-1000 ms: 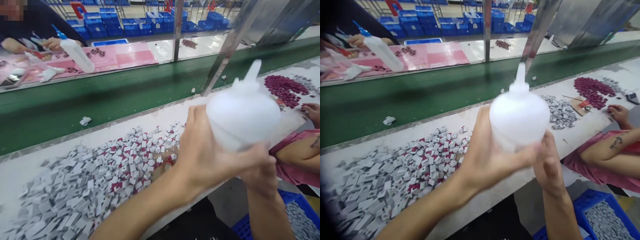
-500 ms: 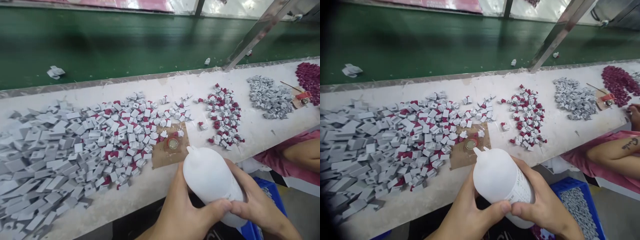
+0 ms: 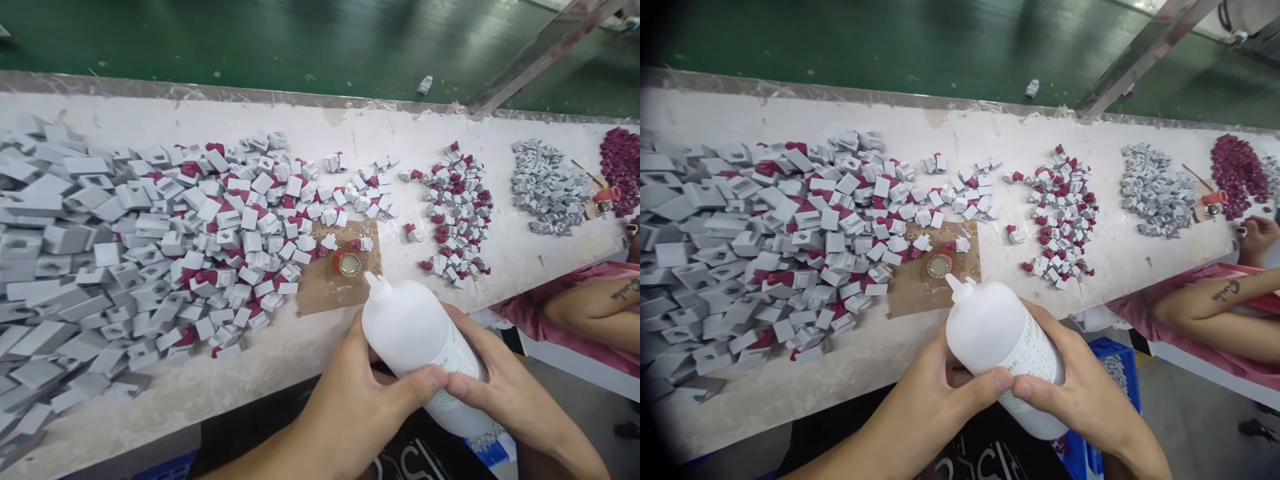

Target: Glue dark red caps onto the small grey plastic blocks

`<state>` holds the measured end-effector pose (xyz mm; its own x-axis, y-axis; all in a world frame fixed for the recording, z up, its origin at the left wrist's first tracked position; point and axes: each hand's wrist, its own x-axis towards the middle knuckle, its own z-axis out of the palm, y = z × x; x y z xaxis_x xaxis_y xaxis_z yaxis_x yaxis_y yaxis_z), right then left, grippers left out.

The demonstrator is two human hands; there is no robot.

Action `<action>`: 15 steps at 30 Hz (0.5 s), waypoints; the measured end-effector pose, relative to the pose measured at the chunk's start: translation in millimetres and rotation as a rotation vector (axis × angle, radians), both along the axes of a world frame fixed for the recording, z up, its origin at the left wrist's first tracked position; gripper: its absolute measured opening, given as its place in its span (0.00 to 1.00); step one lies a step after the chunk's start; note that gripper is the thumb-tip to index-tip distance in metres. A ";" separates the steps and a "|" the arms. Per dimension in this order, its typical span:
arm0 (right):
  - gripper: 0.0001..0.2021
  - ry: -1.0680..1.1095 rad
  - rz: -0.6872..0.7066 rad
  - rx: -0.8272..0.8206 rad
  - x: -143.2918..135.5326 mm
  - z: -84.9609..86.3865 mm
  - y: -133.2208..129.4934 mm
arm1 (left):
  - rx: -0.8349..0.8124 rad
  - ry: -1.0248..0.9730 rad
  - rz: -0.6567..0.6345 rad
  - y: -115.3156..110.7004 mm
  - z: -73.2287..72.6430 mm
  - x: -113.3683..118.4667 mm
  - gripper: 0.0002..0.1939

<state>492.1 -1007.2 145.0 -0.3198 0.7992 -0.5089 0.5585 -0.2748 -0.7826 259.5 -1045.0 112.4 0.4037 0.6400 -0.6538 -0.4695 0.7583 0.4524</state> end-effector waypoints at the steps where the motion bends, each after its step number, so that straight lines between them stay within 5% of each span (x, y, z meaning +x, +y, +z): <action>1: 0.45 0.000 -0.003 -0.017 -1.5 0.7 1.4 | 0.008 0.000 0.002 0.8 -0.4 -0.4 0.38; 15: 0.43 -0.073 0.024 -0.113 -19.3 15.1 15.7 | 0.034 -0.110 0.025 7.0 -5.8 -7.6 0.32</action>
<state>472.8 -991.5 160.1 -0.2969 0.7280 -0.6179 0.6205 -0.3447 -0.7043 251.9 -1038.0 106.6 0.4557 0.6718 -0.5839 -0.5364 0.7308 0.4221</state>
